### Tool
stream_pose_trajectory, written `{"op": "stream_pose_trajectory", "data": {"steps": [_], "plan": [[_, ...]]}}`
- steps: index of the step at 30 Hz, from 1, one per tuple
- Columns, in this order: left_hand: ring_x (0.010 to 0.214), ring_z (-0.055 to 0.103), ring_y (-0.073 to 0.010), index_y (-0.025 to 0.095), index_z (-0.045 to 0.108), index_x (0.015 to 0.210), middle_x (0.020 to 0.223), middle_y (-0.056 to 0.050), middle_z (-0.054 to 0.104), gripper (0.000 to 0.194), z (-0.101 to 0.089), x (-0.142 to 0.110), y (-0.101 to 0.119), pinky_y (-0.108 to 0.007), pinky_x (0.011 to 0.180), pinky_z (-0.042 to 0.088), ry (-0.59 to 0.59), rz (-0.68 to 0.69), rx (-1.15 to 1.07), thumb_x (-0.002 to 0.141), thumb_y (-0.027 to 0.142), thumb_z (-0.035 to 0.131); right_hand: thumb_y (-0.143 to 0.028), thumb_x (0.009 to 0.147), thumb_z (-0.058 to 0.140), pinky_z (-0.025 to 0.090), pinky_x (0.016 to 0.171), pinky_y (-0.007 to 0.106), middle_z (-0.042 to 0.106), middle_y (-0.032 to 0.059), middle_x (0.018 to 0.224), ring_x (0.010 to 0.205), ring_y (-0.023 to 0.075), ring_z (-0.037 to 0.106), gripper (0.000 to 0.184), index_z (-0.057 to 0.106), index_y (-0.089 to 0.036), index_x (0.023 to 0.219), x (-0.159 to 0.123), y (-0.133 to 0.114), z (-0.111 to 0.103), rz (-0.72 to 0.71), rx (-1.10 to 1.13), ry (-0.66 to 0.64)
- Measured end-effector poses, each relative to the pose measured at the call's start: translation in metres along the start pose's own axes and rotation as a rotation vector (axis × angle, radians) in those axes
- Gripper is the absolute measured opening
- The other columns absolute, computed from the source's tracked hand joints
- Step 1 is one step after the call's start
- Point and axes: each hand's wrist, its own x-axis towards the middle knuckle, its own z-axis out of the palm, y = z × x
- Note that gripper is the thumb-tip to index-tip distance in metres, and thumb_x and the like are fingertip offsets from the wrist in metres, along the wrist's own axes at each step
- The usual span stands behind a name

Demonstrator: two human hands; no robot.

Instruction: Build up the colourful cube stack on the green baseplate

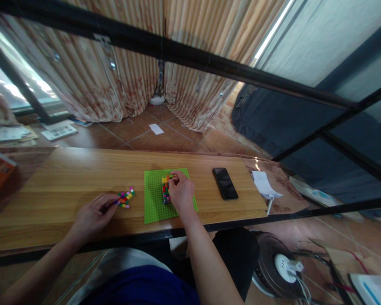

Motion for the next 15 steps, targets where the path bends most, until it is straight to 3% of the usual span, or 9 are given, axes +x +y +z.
{"op": "stream_pose_trajectory", "data": {"steps": [8, 15], "plan": [[0.087, 0.067, -0.0208, 0.021, 0.065, 0.095, 0.096, -0.006, 0.071, 0.027, -0.0022, 0.0008, 0.0035, -0.032, 0.079, 0.053, -0.011, -0.014, -0.009, 0.087, 0.040, 0.048, -0.018, 0.078, 0.058, 0.050, 0.067, 0.028, 0.071, 0.0004, 0.073, 0.069, 0.0168, 0.067, 0.018, 0.068, -0.020, 0.093, -0.0011, -0.0006, -0.0011, 0.016, 0.034, -0.006], [0.087, 0.067, -0.0204, 0.022, 0.065, 0.097, 0.095, -0.005, 0.071, 0.028, -0.0007, 0.0008, 0.0010, -0.032, 0.080, 0.053, -0.015, -0.025, -0.014, 0.087, 0.041, 0.048, -0.027, 0.089, 0.051, 0.050, 0.068, 0.029, 0.072, 0.0038, 0.079, 0.071, 0.0174, 0.066, 0.024, 0.071, -0.019, 0.100, 0.0009, 0.0031, -0.0016, -0.043, 0.076, 0.003]]}}
